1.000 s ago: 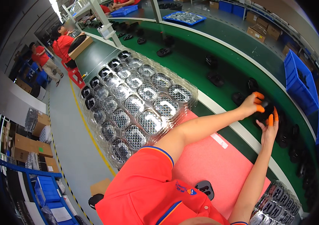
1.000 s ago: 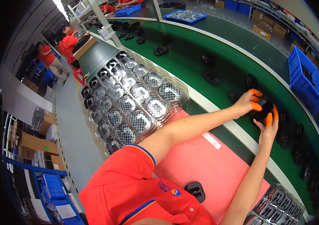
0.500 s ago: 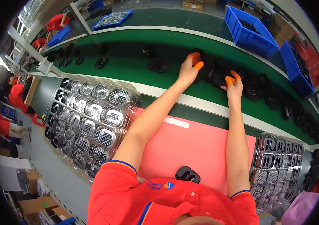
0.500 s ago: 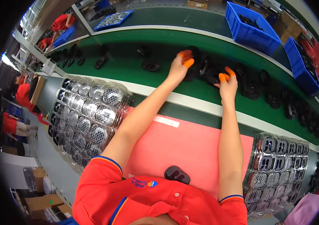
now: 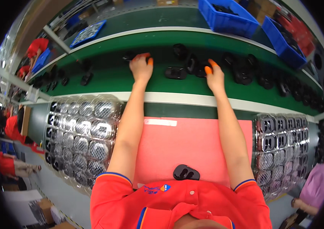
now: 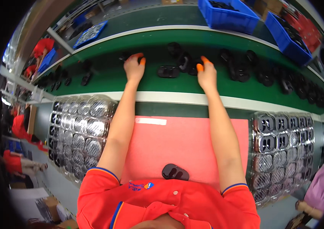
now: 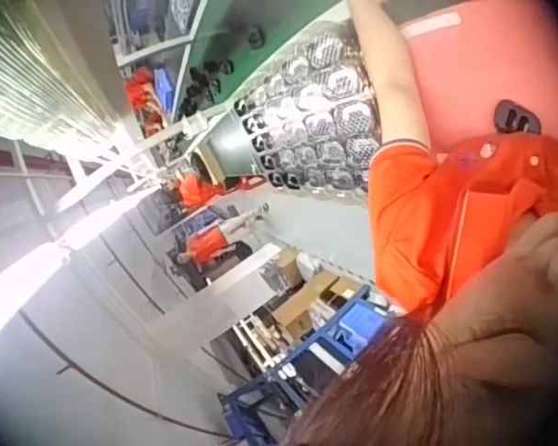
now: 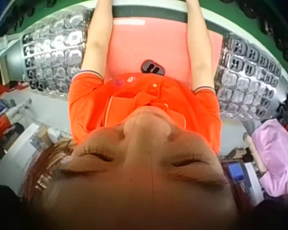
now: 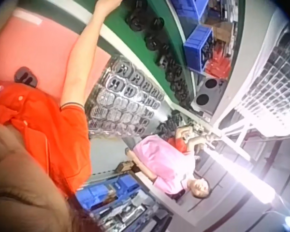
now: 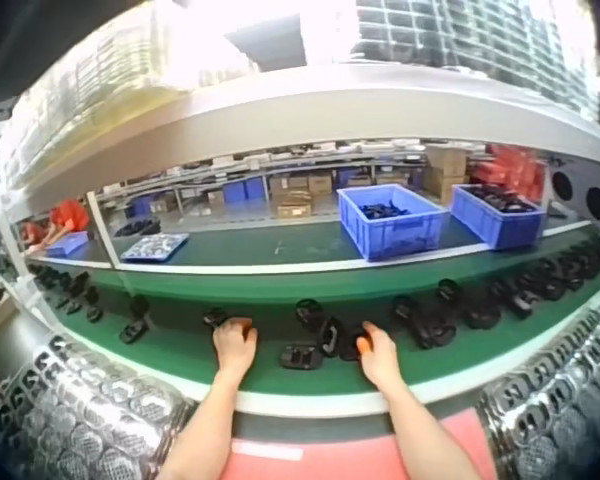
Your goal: Assembling electronic game controller components by attaching thumbstick caps to joystick housings on a production conveyor belt.
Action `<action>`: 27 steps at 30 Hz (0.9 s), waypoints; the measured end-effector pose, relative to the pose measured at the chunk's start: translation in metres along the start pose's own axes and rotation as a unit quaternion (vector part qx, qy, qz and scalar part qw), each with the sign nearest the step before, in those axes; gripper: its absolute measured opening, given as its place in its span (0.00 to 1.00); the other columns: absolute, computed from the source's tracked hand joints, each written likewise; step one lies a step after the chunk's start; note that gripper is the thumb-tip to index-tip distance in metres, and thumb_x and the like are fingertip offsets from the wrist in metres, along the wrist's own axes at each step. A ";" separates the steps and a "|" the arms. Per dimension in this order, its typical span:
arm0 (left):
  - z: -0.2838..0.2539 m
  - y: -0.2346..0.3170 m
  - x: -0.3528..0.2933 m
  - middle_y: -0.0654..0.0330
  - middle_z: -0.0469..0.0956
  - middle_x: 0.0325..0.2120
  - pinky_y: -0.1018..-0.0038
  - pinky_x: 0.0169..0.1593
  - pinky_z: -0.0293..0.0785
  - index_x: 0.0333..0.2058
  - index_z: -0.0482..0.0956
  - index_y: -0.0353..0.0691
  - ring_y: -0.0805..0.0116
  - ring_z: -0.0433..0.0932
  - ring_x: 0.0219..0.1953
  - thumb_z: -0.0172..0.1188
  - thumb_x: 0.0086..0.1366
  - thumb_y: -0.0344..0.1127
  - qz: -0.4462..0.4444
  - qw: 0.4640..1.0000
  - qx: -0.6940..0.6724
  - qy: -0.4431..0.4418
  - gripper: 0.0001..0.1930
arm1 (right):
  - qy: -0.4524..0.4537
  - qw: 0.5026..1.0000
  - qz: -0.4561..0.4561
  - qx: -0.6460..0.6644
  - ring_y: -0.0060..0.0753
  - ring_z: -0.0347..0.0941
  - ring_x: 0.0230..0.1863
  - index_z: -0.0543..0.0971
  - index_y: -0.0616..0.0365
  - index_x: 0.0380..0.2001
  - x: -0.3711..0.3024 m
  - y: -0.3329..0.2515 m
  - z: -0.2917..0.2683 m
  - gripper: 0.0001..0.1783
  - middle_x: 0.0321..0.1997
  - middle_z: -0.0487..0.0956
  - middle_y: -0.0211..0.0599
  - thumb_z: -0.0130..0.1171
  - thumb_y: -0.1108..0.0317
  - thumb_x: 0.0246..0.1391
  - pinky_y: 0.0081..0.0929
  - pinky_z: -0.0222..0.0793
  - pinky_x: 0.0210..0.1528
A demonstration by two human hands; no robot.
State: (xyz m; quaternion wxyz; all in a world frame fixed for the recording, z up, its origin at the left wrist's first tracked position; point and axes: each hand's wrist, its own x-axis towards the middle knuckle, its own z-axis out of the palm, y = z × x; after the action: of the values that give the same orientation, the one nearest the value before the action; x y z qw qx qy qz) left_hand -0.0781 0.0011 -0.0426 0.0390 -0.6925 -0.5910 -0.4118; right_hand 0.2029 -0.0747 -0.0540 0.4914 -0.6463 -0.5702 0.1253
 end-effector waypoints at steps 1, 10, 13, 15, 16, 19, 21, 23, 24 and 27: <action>0.001 0.002 -0.002 0.58 0.78 0.38 0.51 0.56 0.60 0.36 0.80 0.44 0.56 0.72 0.47 0.58 0.53 0.39 0.004 0.998 0.056 -0.018 0.12 | 0.021 0.999 -0.027 -0.008 0.54 0.69 0.50 0.72 0.62 0.50 -0.001 -0.002 -0.001 0.21 0.48 0.73 0.54 0.54 0.71 0.52 0.38 0.64 0.54; 0.003 0.024 -0.010 0.53 0.78 0.37 0.64 0.49 0.68 0.37 0.78 0.41 0.52 0.74 0.43 0.57 0.56 0.37 0.162 0.983 0.000 -0.083 0.11 | 0.107 0.988 -0.113 0.004 0.49 0.71 0.46 0.79 0.58 0.37 -0.002 -0.024 -0.027 0.13 0.41 0.77 0.46 0.58 0.72 0.45 0.38 0.65 0.51; 0.003 0.014 -0.014 0.50 0.77 0.40 0.62 0.51 0.67 0.38 0.78 0.38 0.52 0.73 0.46 0.57 0.57 0.35 0.155 0.980 -0.027 -0.118 0.11 | 0.105 0.984 -0.137 0.051 0.49 0.72 0.43 0.80 0.58 0.37 -0.007 -0.042 -0.033 0.12 0.39 0.78 0.47 0.57 0.71 0.47 0.36 0.67 0.48; -0.004 0.014 -0.013 0.50 0.76 0.40 0.64 0.51 0.67 0.39 0.76 0.35 0.52 0.73 0.46 0.55 0.58 0.31 0.156 0.978 -0.042 -0.135 0.11 | 0.076 0.982 -0.154 0.077 0.49 0.72 0.41 0.80 0.58 0.37 -0.011 -0.044 -0.031 0.11 0.37 0.78 0.46 0.55 0.72 0.48 0.38 0.68 0.44; -0.008 0.014 -0.013 0.50 0.76 0.41 0.64 0.52 0.67 0.39 0.76 0.35 0.52 0.72 0.47 0.55 0.58 0.31 0.148 0.978 -0.050 -0.138 0.11 | 0.058 0.982 -0.171 0.057 0.49 0.73 0.38 0.80 0.58 0.36 -0.015 -0.049 -0.028 0.11 0.35 0.78 0.46 0.55 0.73 0.48 0.37 0.69 0.41; -0.002 0.028 -0.014 0.51 0.75 0.42 0.65 0.53 0.66 0.40 0.76 0.35 0.52 0.71 0.48 0.54 0.59 0.30 0.145 0.976 -0.062 -0.151 0.11 | 0.012 0.973 -0.221 0.060 0.47 0.75 0.35 0.80 0.58 0.35 -0.027 -0.051 -0.022 0.09 0.34 0.78 0.45 0.56 0.71 0.49 0.34 0.72 0.39; 0.005 0.028 -0.013 0.51 0.75 0.42 0.65 0.53 0.65 0.40 0.76 0.35 0.53 0.71 0.48 0.54 0.59 0.29 0.153 0.971 -0.087 -0.162 0.11 | -0.081 0.959 -0.271 -0.004 0.45 0.74 0.41 0.79 0.58 0.38 -0.035 -0.055 -0.017 0.12 0.42 0.77 0.42 0.55 0.71 0.48 0.35 0.71 0.42; 0.000 0.033 -0.012 0.51 0.75 0.43 0.66 0.53 0.65 0.40 0.76 0.35 0.53 0.71 0.47 0.54 0.58 0.29 0.151 0.971 -0.081 -0.166 0.11 | -0.123 0.931 -0.331 -0.089 0.45 0.69 0.51 0.77 0.59 0.43 -0.042 -0.053 -0.005 0.17 0.50 0.74 0.45 0.54 0.71 0.48 0.34 0.67 0.51; 0.000 0.036 -0.012 0.51 0.75 0.43 0.66 0.53 0.66 0.41 0.76 0.35 0.53 0.72 0.47 0.54 0.58 0.29 0.151 0.971 -0.077 -0.171 0.11 | -0.123 0.931 -0.333 -0.089 0.45 0.69 0.51 0.77 0.59 0.43 -0.045 -0.047 0.001 0.17 0.50 0.74 0.45 0.54 0.71 0.48 0.34 0.67 0.51; -0.001 0.034 -0.010 0.51 0.74 0.43 0.67 0.53 0.66 0.41 0.76 0.35 0.53 0.72 0.48 0.55 0.58 0.28 0.149 0.973 -0.079 -0.157 0.12 | -0.101 0.927 -0.337 -0.130 0.47 0.68 0.52 0.76 0.63 0.43 -0.046 -0.038 0.011 0.17 0.50 0.73 0.49 0.54 0.71 0.47 0.33 0.67 0.52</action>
State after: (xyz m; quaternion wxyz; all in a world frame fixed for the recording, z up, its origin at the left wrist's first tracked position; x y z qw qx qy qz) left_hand -0.0499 -0.0179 -0.0336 -0.0480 -0.8295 -0.4458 -0.3330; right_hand 0.1570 -0.1138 -0.0484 0.3559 -0.4584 -0.8123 -0.0582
